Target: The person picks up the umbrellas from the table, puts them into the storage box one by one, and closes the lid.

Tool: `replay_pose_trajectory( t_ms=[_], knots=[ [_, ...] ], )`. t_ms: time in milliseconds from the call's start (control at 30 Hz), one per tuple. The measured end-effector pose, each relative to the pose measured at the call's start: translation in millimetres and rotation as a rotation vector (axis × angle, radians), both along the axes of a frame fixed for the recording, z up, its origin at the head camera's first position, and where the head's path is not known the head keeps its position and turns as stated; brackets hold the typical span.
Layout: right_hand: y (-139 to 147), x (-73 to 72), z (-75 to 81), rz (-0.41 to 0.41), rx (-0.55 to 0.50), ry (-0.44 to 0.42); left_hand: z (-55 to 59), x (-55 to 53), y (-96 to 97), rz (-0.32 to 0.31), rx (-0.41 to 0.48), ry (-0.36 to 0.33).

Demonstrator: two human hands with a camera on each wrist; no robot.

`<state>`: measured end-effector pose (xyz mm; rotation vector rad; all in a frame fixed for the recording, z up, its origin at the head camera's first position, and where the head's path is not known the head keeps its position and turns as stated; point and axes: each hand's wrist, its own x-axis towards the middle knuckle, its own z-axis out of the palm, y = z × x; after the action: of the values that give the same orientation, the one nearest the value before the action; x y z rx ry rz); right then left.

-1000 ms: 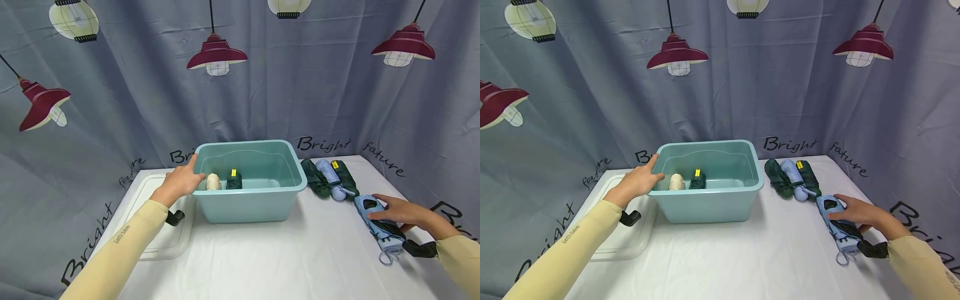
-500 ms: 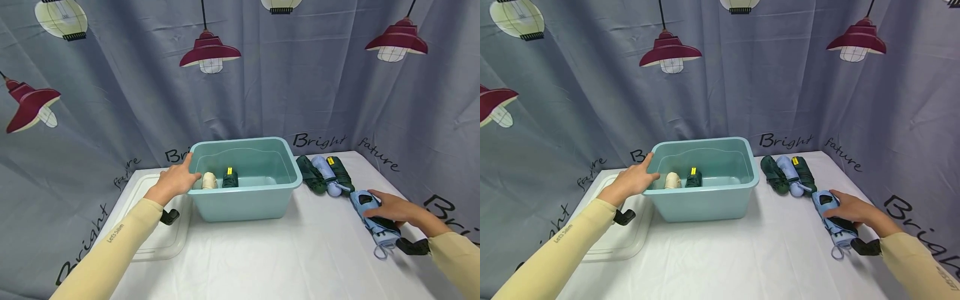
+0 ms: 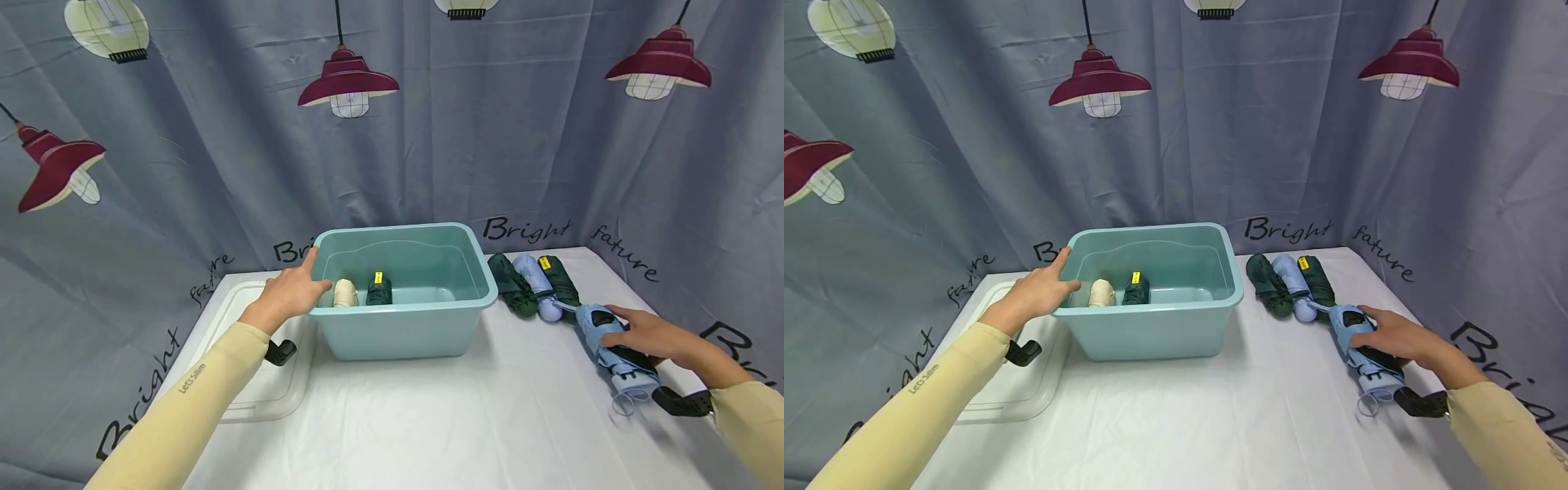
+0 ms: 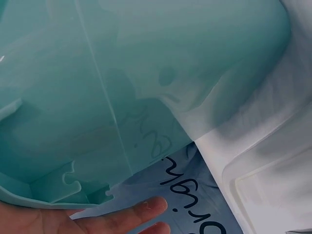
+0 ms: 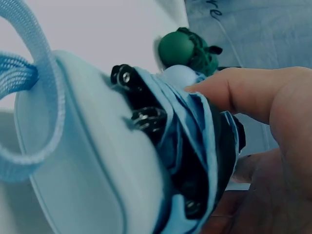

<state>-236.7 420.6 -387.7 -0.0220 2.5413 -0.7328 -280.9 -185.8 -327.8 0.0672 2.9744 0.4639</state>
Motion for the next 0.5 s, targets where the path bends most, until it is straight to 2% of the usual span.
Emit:
replay_pose_trajectory(
  t_ms=[267,500],
  knots=[
    [-16.6,3.1,12.1,0.045,0.050,0.124,0.5,0.3,2.0,-0.002,-0.006,-0.001],
    [-42.2,0.9,32.3,0.046,0.035,0.160,1.7,-0.1,1.7,-0.006,-0.003,0.008]
  ],
)
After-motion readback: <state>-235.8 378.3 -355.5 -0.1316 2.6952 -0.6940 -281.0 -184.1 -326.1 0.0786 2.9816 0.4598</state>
